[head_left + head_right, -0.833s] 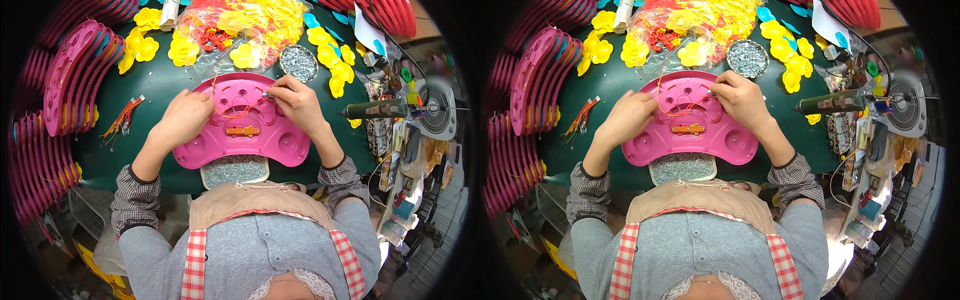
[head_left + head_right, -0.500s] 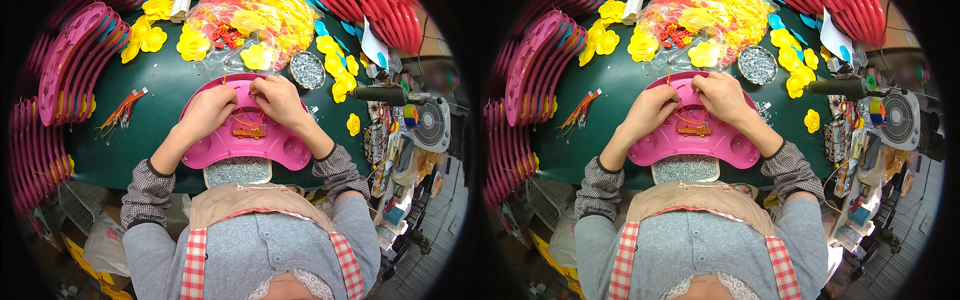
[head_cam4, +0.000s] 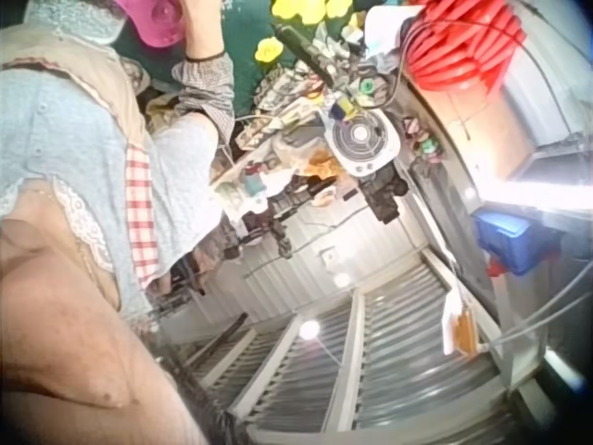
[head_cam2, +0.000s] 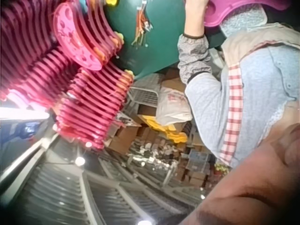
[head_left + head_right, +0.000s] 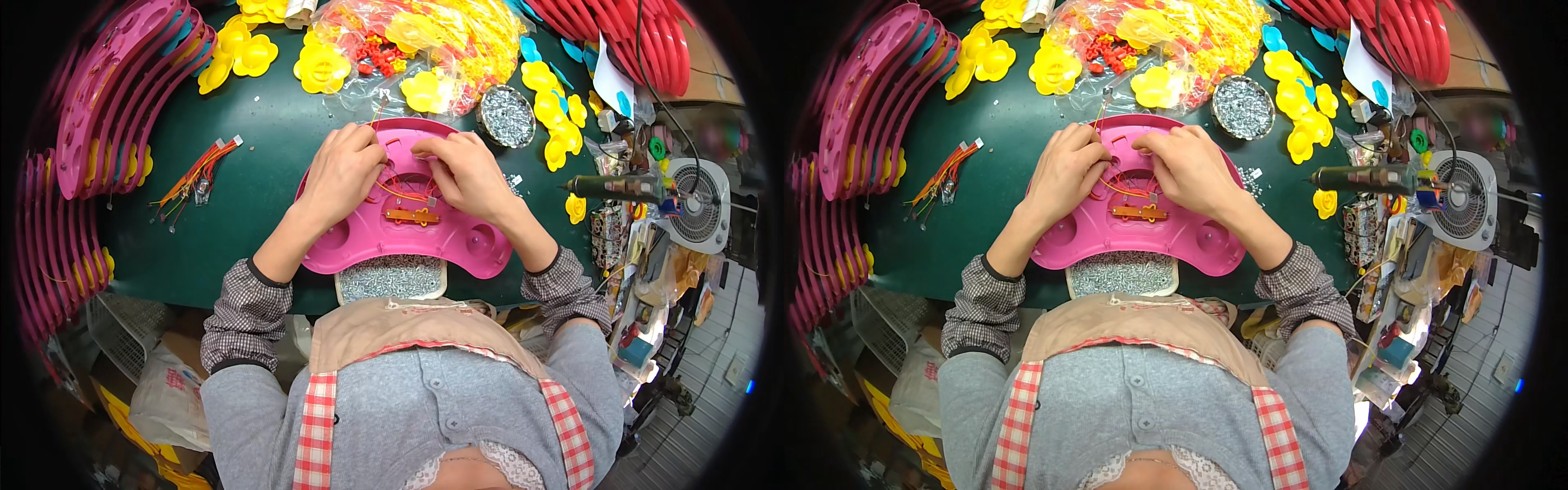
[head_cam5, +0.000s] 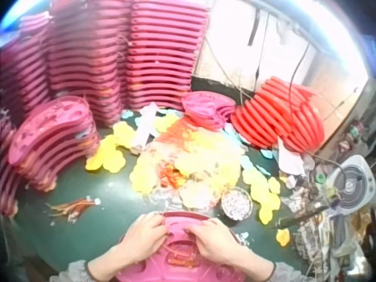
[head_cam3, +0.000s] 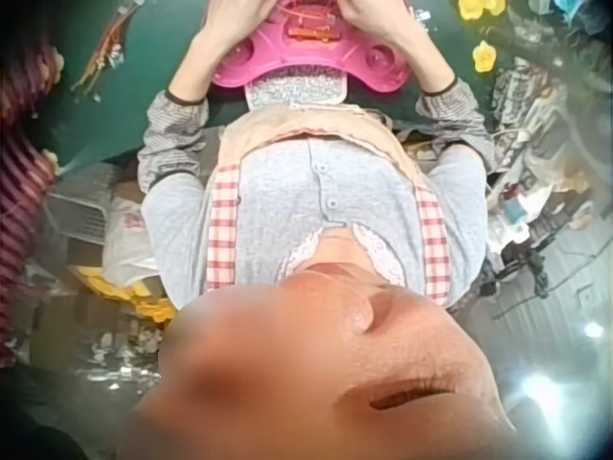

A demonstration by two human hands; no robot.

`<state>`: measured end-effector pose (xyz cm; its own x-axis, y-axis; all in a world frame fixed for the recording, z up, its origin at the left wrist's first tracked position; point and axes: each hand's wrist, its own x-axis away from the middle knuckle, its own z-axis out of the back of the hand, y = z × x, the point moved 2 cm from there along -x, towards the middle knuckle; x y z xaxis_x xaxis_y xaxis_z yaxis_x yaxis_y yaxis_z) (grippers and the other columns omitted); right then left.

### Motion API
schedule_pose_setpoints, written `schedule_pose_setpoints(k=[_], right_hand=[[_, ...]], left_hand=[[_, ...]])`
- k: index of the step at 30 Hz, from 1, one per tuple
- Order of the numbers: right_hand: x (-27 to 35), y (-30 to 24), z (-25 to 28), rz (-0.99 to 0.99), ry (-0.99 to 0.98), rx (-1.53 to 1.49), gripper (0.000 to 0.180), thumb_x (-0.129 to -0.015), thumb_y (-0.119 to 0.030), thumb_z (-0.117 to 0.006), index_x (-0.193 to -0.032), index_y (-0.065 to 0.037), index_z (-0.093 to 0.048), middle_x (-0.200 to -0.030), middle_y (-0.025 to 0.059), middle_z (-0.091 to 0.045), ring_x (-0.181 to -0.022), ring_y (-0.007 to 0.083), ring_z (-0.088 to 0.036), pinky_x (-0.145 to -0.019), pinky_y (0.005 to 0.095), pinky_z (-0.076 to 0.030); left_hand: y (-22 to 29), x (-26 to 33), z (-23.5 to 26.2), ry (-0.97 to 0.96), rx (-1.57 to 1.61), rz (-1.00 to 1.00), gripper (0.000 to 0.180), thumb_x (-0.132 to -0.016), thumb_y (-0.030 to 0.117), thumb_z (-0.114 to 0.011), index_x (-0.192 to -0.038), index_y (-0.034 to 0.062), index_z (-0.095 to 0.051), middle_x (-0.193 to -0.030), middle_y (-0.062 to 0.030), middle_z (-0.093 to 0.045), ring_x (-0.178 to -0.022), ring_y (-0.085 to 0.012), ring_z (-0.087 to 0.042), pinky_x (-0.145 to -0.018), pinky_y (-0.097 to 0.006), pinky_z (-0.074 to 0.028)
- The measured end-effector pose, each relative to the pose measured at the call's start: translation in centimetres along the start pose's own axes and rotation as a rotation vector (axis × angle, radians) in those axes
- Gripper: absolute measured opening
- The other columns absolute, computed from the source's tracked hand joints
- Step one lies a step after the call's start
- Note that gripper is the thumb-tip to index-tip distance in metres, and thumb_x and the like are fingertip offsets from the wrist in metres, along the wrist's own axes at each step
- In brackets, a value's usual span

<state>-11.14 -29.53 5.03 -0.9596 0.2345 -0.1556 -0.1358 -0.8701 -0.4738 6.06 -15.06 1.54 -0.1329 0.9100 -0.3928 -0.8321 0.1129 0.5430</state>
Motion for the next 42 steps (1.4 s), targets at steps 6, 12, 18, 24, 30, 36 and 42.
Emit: schedule_pose_setpoints(k=[6,12,18,24,30,36,42], right_hand=[[-0.9,-0.9,-1.0,0.13,-0.04,0.306,0.021,-0.079,-0.016,-0.075,-0.098,-0.011,-0.068,-0.095,0.0069,-0.064,-0.096,0.0263,-0.065,-0.091,0.0419,-0.048],[0.0,0.5,-2.0,0.189,0.088,0.274,0.013,-0.077,-0.014,-0.073,-0.088,-0.01,-0.067,-0.089,0.0069,-0.067,-0.091,0.026,-0.069,-0.09,0.0429,-0.049],[0.9,0.5,-1.5,0.105,0.09,0.227,0.016,-0.074,-0.018,-0.076,-0.085,-0.009,-0.068,-0.09,0.0074,-0.065,-0.093,0.0263,-0.067,-0.088,0.0443,-0.048],[0.4,1.2,-2.2,0.13,0.095,0.213,0.014,-0.074,-0.015,-0.075,-0.084,-0.008,-0.068,-0.091,0.0077,-0.066,-0.091,0.0278,-0.067,-0.087,0.0437,-0.048],[1.1,1.3,-1.5,0.087,0.158,0.106,0.022,-0.071,-0.02,-0.08,-0.084,-0.009,-0.065,-0.089,0.0064,-0.062,-0.092,0.0271,-0.066,-0.09,0.0424,-0.049],[0.4,1.4,-2.5,0.099,0.142,0.233,0.024,-0.072,-0.02,-0.079,-0.09,-0.01,-0.066,-0.096,0.0056,-0.063,-0.096,0.0264,-0.066,-0.092,0.0419,-0.047],[0.7,1.5,-2.7,0.147,0.19,0.165,0.016,-0.076,-0.018,-0.077,-0.089,-0.011,-0.069,-0.092,0.0045,-0.064,-0.096,0.0256,-0.067,-0.094,0.0431,-0.048]], left_hand=[[0.3,-0.5,-0.2,-0.019,-0.049,0.02,0.009,-0.081,0.005,-0.075,-0.09,0.0047,-0.071,-0.094,-0.0073,-0.061,-0.093,-0.0284,-0.059,-0.083,-0.041,-0.046],[0.4,-0.6,-0.5,-0.001,-0.03,0.021,0.011,-0.08,0.004,-0.077,-0.089,0.0044,-0.071,-0.095,-0.0065,-0.062,-0.094,-0.027,-0.061,-0.083,-0.039,-0.047],[1.1,-0.8,-0.4,0.004,-0.069,0.0,0.008,-0.081,0.005,-0.076,-0.087,0.0059,-0.07,-0.091,-0.0054,-0.062,-0.092,-0.0261,-0.062,-0.082,-0.04,-0.048],[1.6,-0.7,-0.4,0.006,-0.136,0.022,0.012,-0.079,0.002,-0.077,-0.089,0.0042,-0.071,-0.092,-0.0067,-0.062,-0.091,-0.0268,-0.063,-0.082,-0.039,-0.047],[1.8,-0.6,-0.5,0.014,-0.15,0.006,0.011,-0.079,0.002,-0.077,-0.089,0.004,-0.071,-0.094,-0.0069,-0.063,-0.091,-0.0269,-0.063,-0.081,-0.039,-0.048],[1.6,-0.8,-0.7,0.005,-0.113,0.071,0.008,-0.081,0.005,-0.075,-0.086,0.0055,-0.07,-0.091,-0.0057,-0.063,-0.09,-0.0265,-0.065,-0.08,-0.04,-0.048],[1.3,-0.9,-1.0,-0.092,-0.108,0.132,0.006,-0.084,0.007,-0.074,-0.09,0.0049,-0.072,-0.093,-0.0055,-0.064,-0.091,-0.0267,-0.066,-0.081,-0.04,-0.048]])
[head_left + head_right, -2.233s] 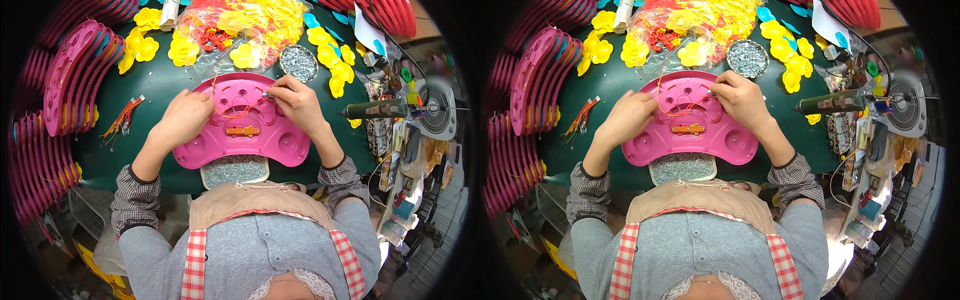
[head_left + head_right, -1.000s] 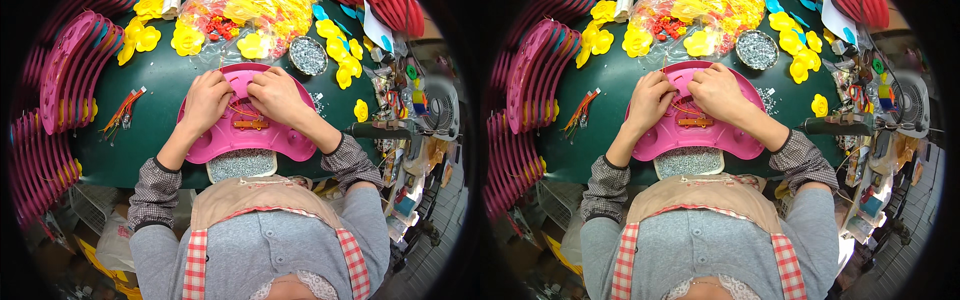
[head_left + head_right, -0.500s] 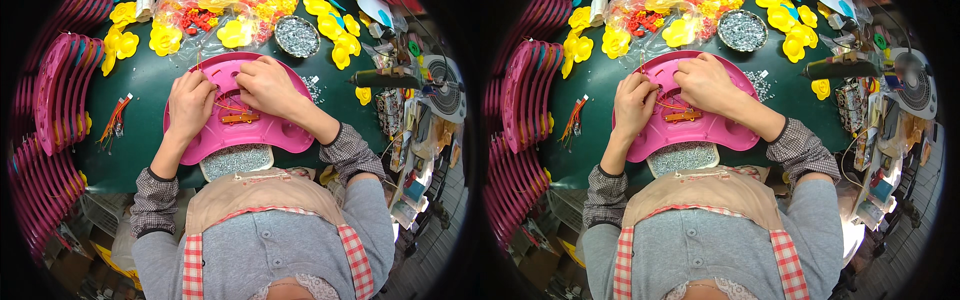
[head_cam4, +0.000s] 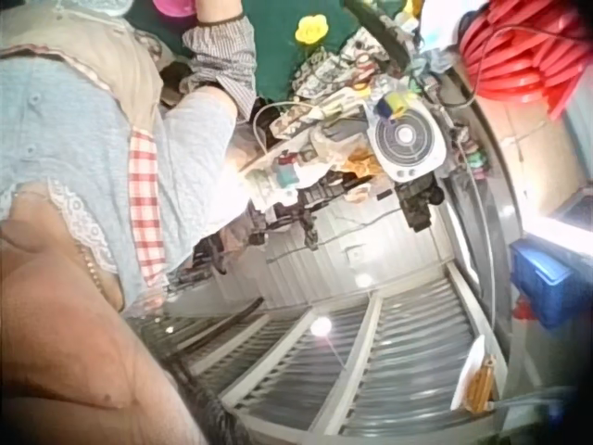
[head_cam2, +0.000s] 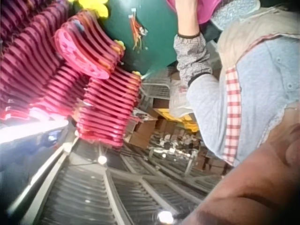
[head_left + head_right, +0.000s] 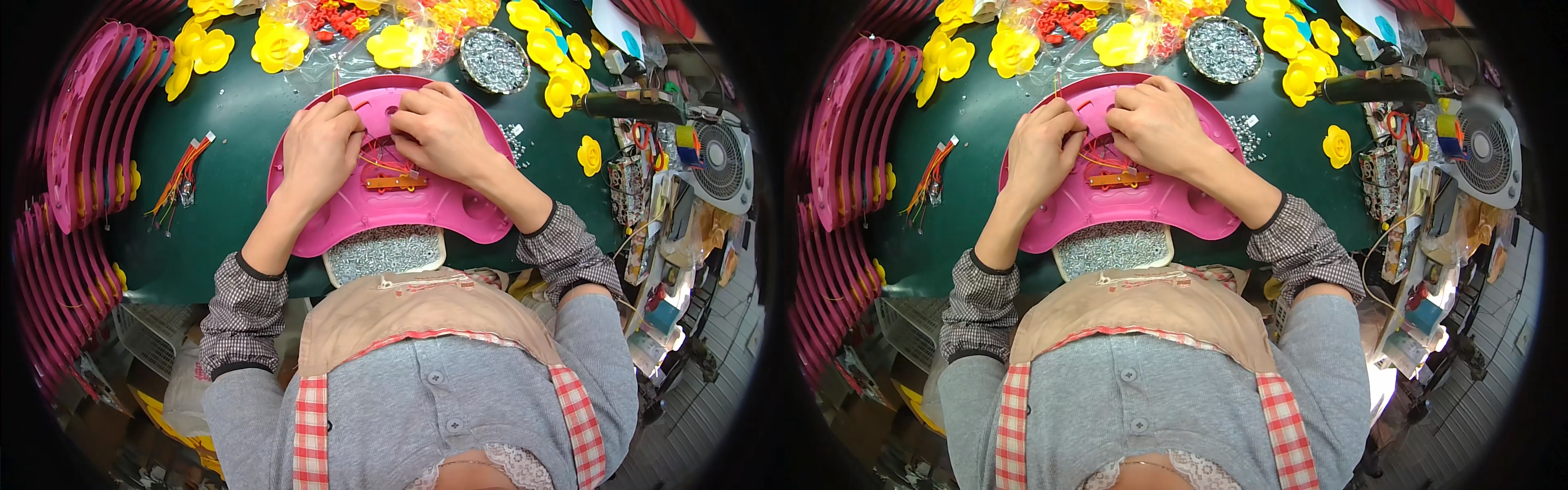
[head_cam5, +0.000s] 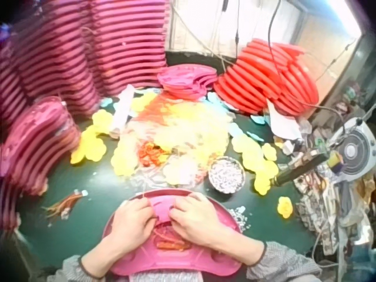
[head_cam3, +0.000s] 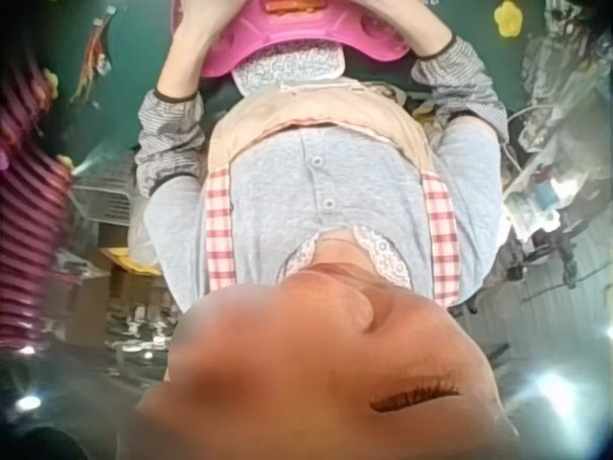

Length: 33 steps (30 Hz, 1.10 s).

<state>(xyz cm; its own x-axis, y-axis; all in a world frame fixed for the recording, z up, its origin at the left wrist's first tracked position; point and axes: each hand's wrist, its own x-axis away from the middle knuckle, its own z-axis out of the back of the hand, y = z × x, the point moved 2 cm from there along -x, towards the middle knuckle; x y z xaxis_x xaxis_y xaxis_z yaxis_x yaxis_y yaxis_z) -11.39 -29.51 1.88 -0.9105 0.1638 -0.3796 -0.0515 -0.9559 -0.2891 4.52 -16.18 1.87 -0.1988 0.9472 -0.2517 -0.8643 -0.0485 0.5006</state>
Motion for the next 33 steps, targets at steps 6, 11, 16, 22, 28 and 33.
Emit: schedule_pose_setpoints(k=[6,11,16,22,28,33], right_hand=[[0.2,-0.4,1.8,-0.101,0.084,-0.084,0.012,-0.079,-0.016,-0.076,-0.087,-0.01,-0.069,-0.089,0.0052,-0.064,-0.087,0.0248,-0.067,-0.088,0.0401,-0.051],[2.5,-1.4,4.5,-0.403,0.008,-0.412,0.012,-0.083,-0.011,-0.072,-0.093,-0.003,-0.071,-0.081,0.0095,-0.067,-0.07,0.0253,-0.068,-0.066,0.0362,-0.055],[5.3,-1.7,4.7,-0.588,-0.177,-0.433,0.015,-0.087,-0.008,-0.07,-0.098,0.0,-0.074,-0.082,0.0144,-0.071,-0.069,0.0267,-0.069,-0.066,0.0367,-0.055],[5.9,-2.9,4.0,-0.476,-0.107,-0.456,0.021,-0.09,-0.011,-0.072,-0.107,0.002,-0.073,-0.086,0.0164,-0.071,-0.074,0.0322,-0.07,-0.071,0.0419,-0.056],[3.3,-4.2,1.6,-0.513,-0.213,-0.268,0.028,-0.09,-0.031,-0.074,-0.102,-0.007,-0.077,-0.073,0.0106,-0.072,-0.068,0.0297,-0.072,-0.061,0.0435,-0.054],[1.7,-5.5,-1.2,-0.479,-0.162,-0.046,0.034,-0.082,-0.041,-0.075,-0.085,-0.007,-0.075,-0.071,0.0153,-0.072,-0.065,0.0346,-0.073,-0.058,0.0486,-0.056]], left_hand=[[0.2,0.7,1.0,-0.101,-0.064,-0.04,0.016,-0.087,0.008,-0.072,-0.102,0.0055,-0.076,-0.103,-0.0065,-0.063,-0.1,-0.027,-0.063,-0.087,-0.042,-0.049],[1.2,3.2,2.0,-0.056,-0.006,-0.094,0.037,-0.083,0.01,-0.074,-0.12,0.0075,-0.072,-0.115,-0.0094,-0.062,-0.108,-0.0289,-0.06,-0.094,-0.043,-0.048],[4.4,2.4,2.2,-0.11,0.014,-0.139,0.039,-0.08,0.014,-0.079,-0.117,0.0069,-0.07,-0.119,-0.0105,-0.062,-0.11,-0.0311,-0.06,-0.096,-0.044,-0.047],[2.8,1.8,0.1,-0.053,0.204,0.029,0.013,-0.089,0.01,-0.073,-0.097,0.0021,-0.066,-0.091,-0.0141,-0.065,-0.086,-0.0331,-0.065,-0.077,-0.043,-0.052],[2.6,2.3,0.4,-0.012,0.331,0.152,0.011,-0.094,0.008,-0.071,-0.096,0.0008,-0.063,-0.087,-0.0178,-0.068,-0.081,-0.037,-0.068,-0.072,-0.046,-0.052],[2.5,2.4,0.1,-0.019,0.329,0.164,0.011,-0.095,0.008,-0.07,-0.097,0.0009,-0.062,-0.086,-0.0181,-0.069,-0.082,-0.0378,-0.069,-0.071,-0.046,-0.052]])
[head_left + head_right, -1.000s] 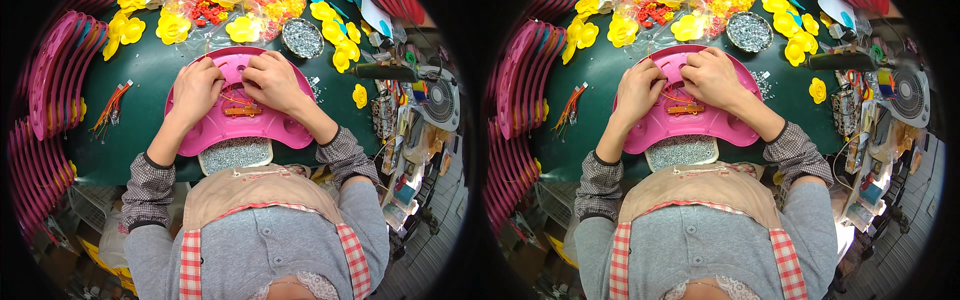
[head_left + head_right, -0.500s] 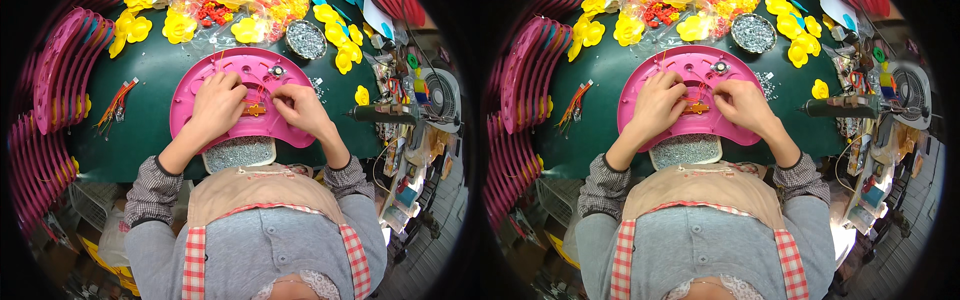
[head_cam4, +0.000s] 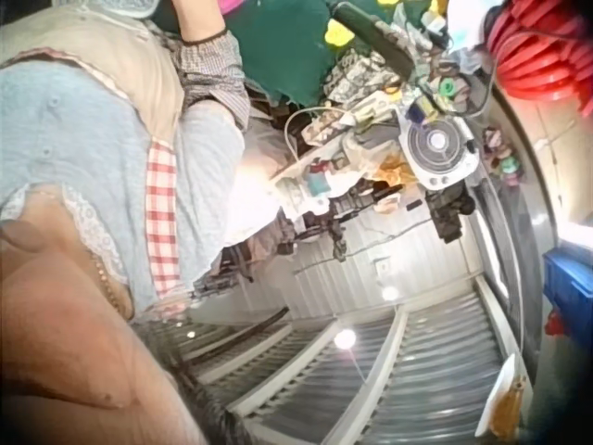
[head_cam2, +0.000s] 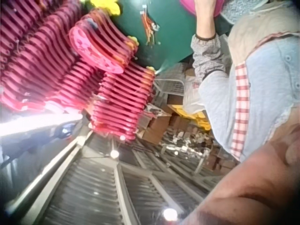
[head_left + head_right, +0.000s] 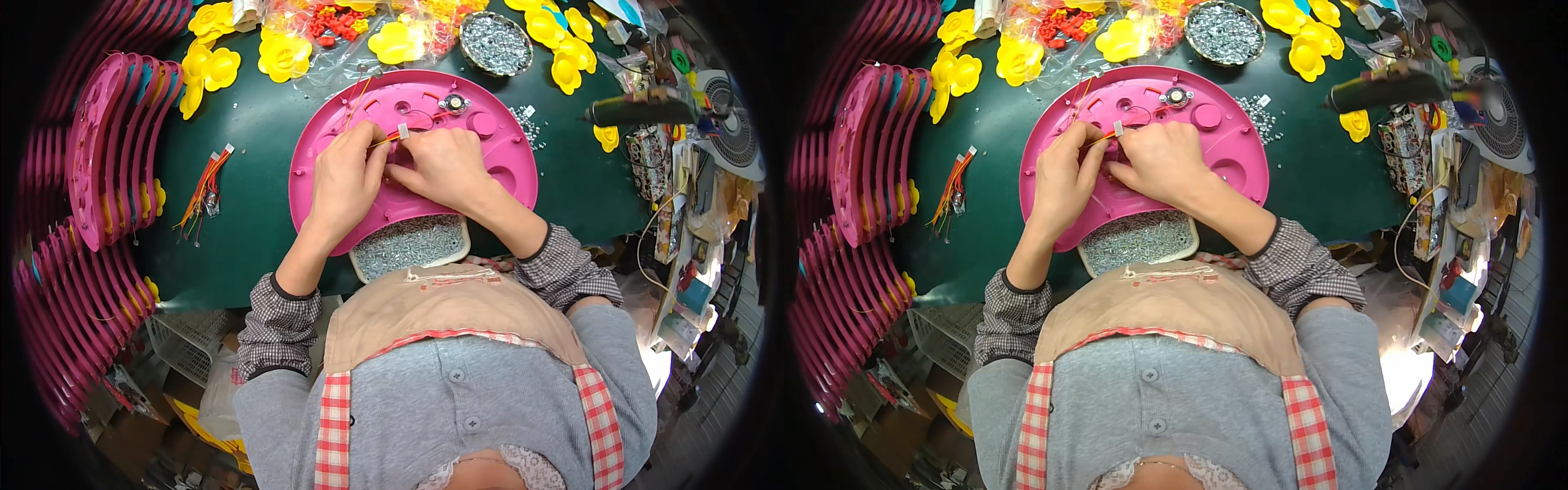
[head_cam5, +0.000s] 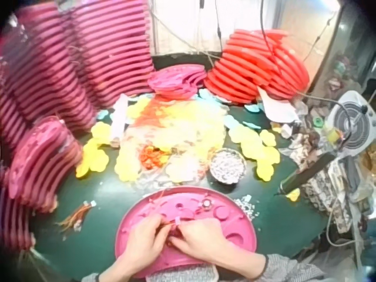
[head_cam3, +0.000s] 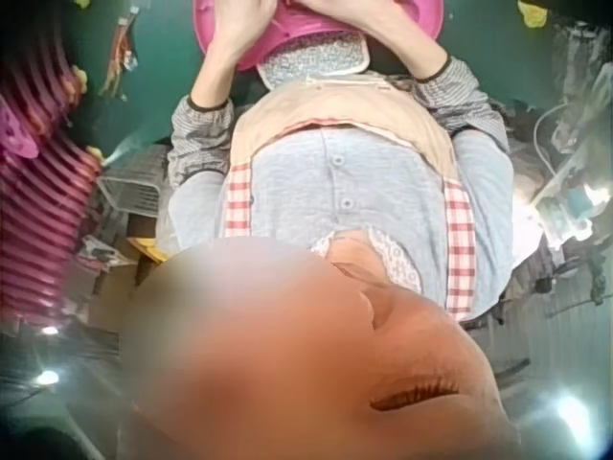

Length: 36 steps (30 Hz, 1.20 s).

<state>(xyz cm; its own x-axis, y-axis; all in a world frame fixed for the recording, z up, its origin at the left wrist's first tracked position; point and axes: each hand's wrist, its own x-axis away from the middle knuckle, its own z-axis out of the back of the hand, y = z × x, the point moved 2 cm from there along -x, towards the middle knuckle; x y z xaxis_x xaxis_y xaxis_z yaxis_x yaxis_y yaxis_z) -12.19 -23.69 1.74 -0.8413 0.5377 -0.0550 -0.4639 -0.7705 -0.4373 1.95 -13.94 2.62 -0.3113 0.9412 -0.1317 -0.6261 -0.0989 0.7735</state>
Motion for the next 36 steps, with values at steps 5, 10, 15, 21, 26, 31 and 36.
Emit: schedule_pose_setpoints(k=[5,10,15,21,26,31,36], right_hand=[[-0.1,0.2,-0.3,-0.046,-0.031,0.071,0.026,-0.078,-0.033,-0.075,-0.082,-0.007,-0.075,-0.068,0.0151,-0.071,-0.066,0.0344,-0.073,-0.059,0.0472,-0.057],[1.9,2.3,5.4,-0.014,-0.01,-0.091,0.015,-0.078,-0.024,-0.075,-0.083,-0.01,-0.072,-0.073,0.0093,-0.072,-0.068,0.0293,-0.072,-0.063,0.0416,-0.057],[2.7,7.4,7.6,-0.07,0.226,-0.002,0.012,-0.088,-0.018,-0.076,-0.089,-0.007,-0.069,-0.077,0.0072,-0.073,-0.066,0.0225,-0.073,-0.059,0.0352,-0.056],[1.3,5.7,4.8,0.07,0.305,-0.218,0.013,-0.088,-0.006,-0.077,-0.099,-0.002,-0.073,-0.088,0.0076,-0.07,-0.068,0.0177,-0.068,-0.061,0.0303,-0.053],[0.9,6.2,4.1,0.14,0.269,-0.054,0.013,-0.083,-0.009,-0.079,-0.094,-0.005,-0.074,-0.089,0.0061,-0.062,-0.079,0.0257,-0.065,-0.069,0.0381,-0.051],[0.4,5.7,3.9,0.168,0.236,-0.012,0.009,-0.083,-0.013,-0.077,-0.087,-0.008,-0.071,-0.088,0.0046,-0.06,-0.081,0.0255,-0.064,-0.071,0.0398,-0.046],[-1.0,5.2,4.5,0.181,0.12,0.095,0.007,-0.081,-0.012,-0.074,-0.086,-0.007,-0.071,-0.088,0.0071,-0.062,-0.079,0.0277,-0.064,-0.071,0.0397,-0.046]], left_hand=[[0.0,-0.2,0.1,-0.014,-0.015,-0.014,0.011,-0.094,0.007,-0.069,-0.098,0.0008,-0.061,-0.086,-0.0183,-0.069,-0.083,-0.0382,-0.069,-0.072,-0.046,-0.053],[0.2,0.5,1.0,-0.086,0.052,-0.062,0.024,-0.09,0.004,-0.072,-0.111,0.0008,-0.062,-0.111,-0.0178,-0.066,-0.101,-0.0374,-0.068,-0.086,-0.044,-0.056],[-0.2,1.5,1.0,-0.125,0.023,-0.119,0.042,-0.085,0.003,-0.075,-0.125,0.0018,-0.063,-0.127,-0.015,-0.061,-0.114,-0.0356,-0.064,-0.095,-0.043,-0.054],[0.9,1.8,2.2,0.01,-0.392,-0.214,0.043,-0.08,0.01,-0.081,-0.12,0.0056,-0.068,-0.119,-0.011,-0.064,-0.114,-0.0311,-0.062,-0.102,-0.046,-0.047],[0.0,2.8,2.2,0.033,-0.394,-0.217,0.033,-0.079,0.011,-0.082,-0.109,0.0055,-0.072,-0.11,-0.01,-0.065,-0.112,-0.0309,-0.061,-0.105,-0.048,-0.044],[-0.4,3.2,1.0,0.07,-0.291,-0.208,0.031,-0.078,0.01,-0.082,-0.107,0.0051,-0.072,-0.109,-0.0106,-0.064,-0.112,-0.0322,-0.061,-0.108,-0.049,-0.043],[-0.9,3.2,0.8,0.1,-0.234,-0.208,0.03,-0.078,0.01,-0.082,-0.106,0.0056,-0.072,-0.109,-0.0105,-0.063,-0.111,-0.0329,-0.061,-0.109,-0.05,-0.043]])
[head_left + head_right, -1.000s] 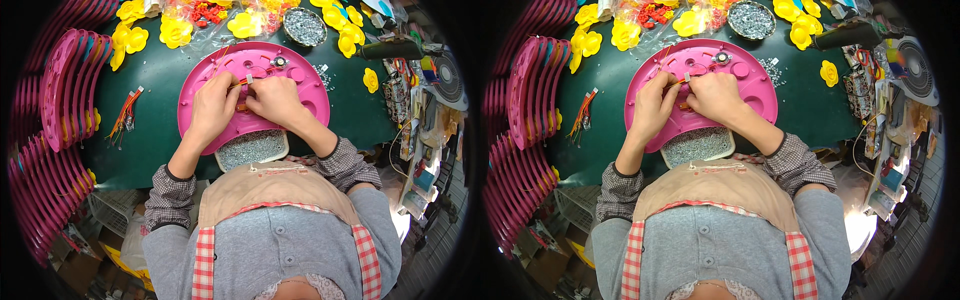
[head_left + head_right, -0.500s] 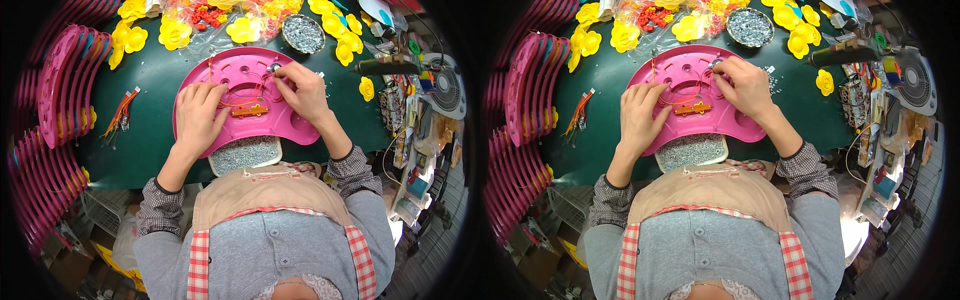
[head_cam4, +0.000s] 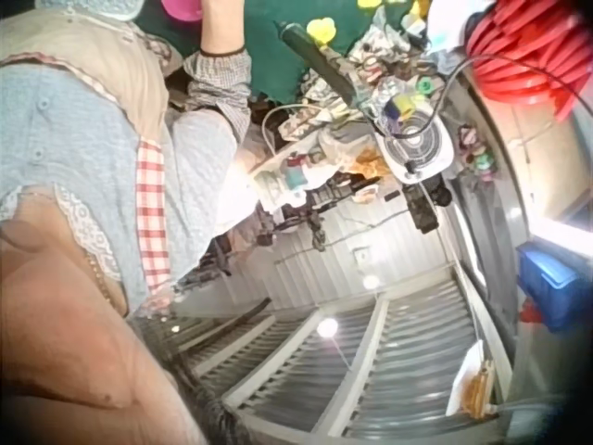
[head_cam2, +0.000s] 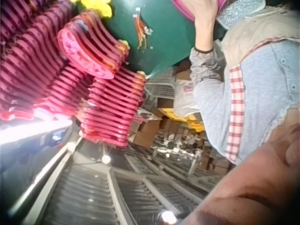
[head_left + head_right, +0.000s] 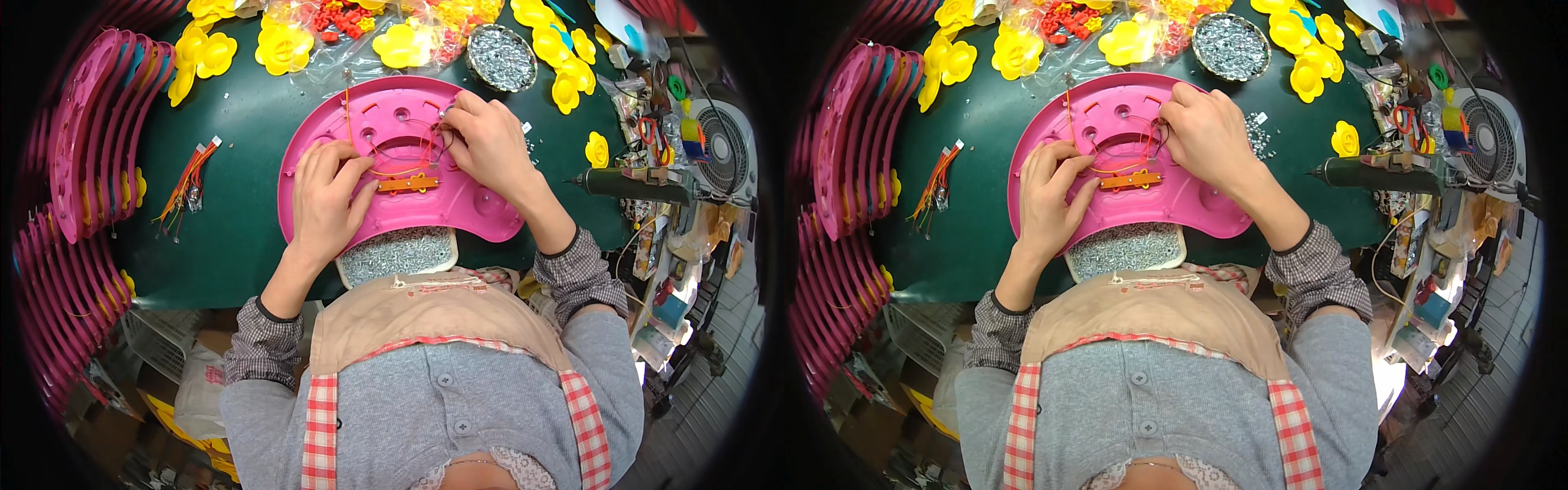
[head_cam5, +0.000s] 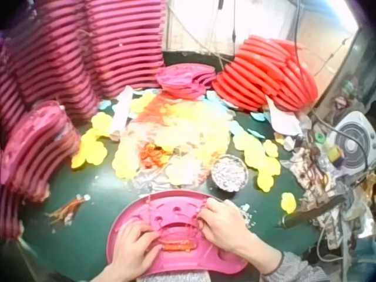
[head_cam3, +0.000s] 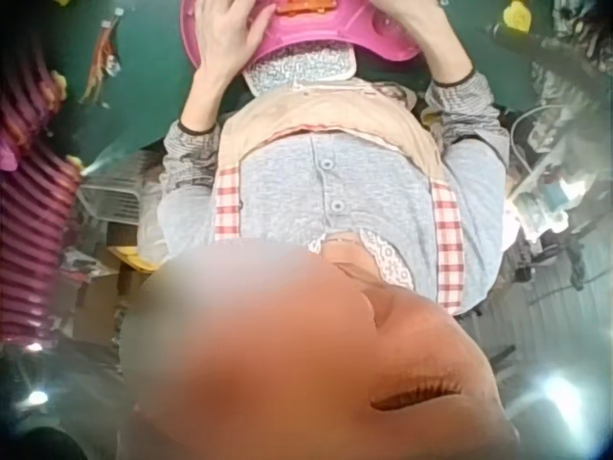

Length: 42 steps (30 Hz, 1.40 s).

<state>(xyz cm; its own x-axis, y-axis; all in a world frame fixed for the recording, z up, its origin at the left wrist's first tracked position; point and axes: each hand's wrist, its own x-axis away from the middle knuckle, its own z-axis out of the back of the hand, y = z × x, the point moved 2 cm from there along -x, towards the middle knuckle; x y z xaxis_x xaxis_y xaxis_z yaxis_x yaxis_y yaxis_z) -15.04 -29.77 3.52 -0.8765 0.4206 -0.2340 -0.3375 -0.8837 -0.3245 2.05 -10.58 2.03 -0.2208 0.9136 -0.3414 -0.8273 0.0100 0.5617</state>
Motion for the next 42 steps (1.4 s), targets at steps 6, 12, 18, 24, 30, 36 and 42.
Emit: schedule_pose_setpoints(k=[6,12,18,24,30,36,42], right_hand=[[-1.7,0.5,0.1,-0.052,-0.204,-0.045,0.01,-0.081,-0.008,-0.071,-0.09,-0.004,-0.074,-0.091,0.0114,-0.065,-0.083,0.0325,-0.067,-0.073,0.0439,-0.053],[2.9,3.3,4.6,-0.316,0.069,-0.337,0.019,-0.091,-0.013,-0.077,-0.105,0.0,-0.074,-0.09,0.0059,-0.065,-0.068,0.0131,-0.06,-0.063,0.0308,-0.049],[8.4,4.9,4.2,-0.558,-0.077,-0.328,0.03,-0.094,-0.029,-0.076,-0.099,0.001,-0.074,-0.084,0.012,-0.07,-0.072,0.0211,-0.067,-0.067,0.0339,-0.053],[5.9,4.9,3.0,-0.516,0.133,-0.981,0.027,-0.104,-0.014,-0.062,-0.124,0.003,-0.069,-0.106,0.0099,-0.074,-0.091,0.0162,-0.072,-0.077,0.031,-0.057],[3.6,4.3,-2.0,-0.152,0.164,-0.071,0.047,-0.089,0.003,-0.06,-0.135,0.008,-0.059,-0.145,0.0232,-0.056,-0.135,0.0383,-0.053,-0.113,0.0455,-0.045],[1.9,5.7,-3.6,-0.062,0.234,0.084,0.042,-0.089,0.001,-0.061,-0.13,0.004,-0.064,-0.138,0.0173,-0.063,-0.127,0.0339,-0.059,-0.106,0.0432,-0.05],[1.6,6.2,-2.9,-0.02,0.261,-0.124,0.012,-0.085,0.0,-0.069,-0.096,-0.005,-0.074,-0.1,0.0077,-0.07,-0.099,0.0293,-0.068,-0.085,0.0395,-0.056]], left_hand=[[-0.7,-0.4,-0.7,0.037,0.042,0.019,0.029,-0.079,0.01,-0.081,-0.106,0.005,-0.073,-0.111,-0.0102,-0.065,-0.115,-0.0323,-0.062,-0.111,-0.05,-0.042],[1.1,3.0,3.5,0.026,-0.017,-0.036,0.037,-0.078,0.022,-0.085,-0.109,0.0059,-0.074,-0.12,-0.0107,-0.067,-0.121,-0.0317,-0.061,-0.113,-0.052,-0.039],[-3.1,7.3,3.5,0.138,0.048,0.521,0.058,-0.094,0.021,-0.077,-0.144,-0.0011,-0.055,-0.125,-0.0186,-0.065,-0.112,-0.0306,-0.064,-0.1,-0.039,-0.049],[-10.4,9.6,5.9,0.526,0.795,0.736,0.028,-0.111,0.016,-0.056,-0.127,-0.0051,-0.065,-0.117,-0.0093,-0.071,-0.103,-0.0125,-0.067,-0.092,-0.029,-0.055],[-11.3,12.6,11.3,0.815,0.999,0.648,0.028,-0.112,0.019,-0.052,-0.131,-0.0005,-0.058,-0.115,-0.0144,-0.072,-0.097,-0.0202,-0.074,-0.08,-0.032,-0.062],[-11.7,14.2,15.4,0.995,1.004,0.547,0.026,-0.11,0.017,-0.056,-0.13,0.0015,-0.059,-0.113,-0.0095,-0.072,-0.089,-0.013,-0.071,-0.067,-0.025,-0.057],[-13.9,16.4,20.3,1.173,1.148,0.425,0.029,-0.106,0.017,-0.058,-0.129,-0.0006,-0.062,-0.115,-0.0115,-0.073,-0.086,-0.0161,-0.071,-0.067,-0.026,-0.059]])
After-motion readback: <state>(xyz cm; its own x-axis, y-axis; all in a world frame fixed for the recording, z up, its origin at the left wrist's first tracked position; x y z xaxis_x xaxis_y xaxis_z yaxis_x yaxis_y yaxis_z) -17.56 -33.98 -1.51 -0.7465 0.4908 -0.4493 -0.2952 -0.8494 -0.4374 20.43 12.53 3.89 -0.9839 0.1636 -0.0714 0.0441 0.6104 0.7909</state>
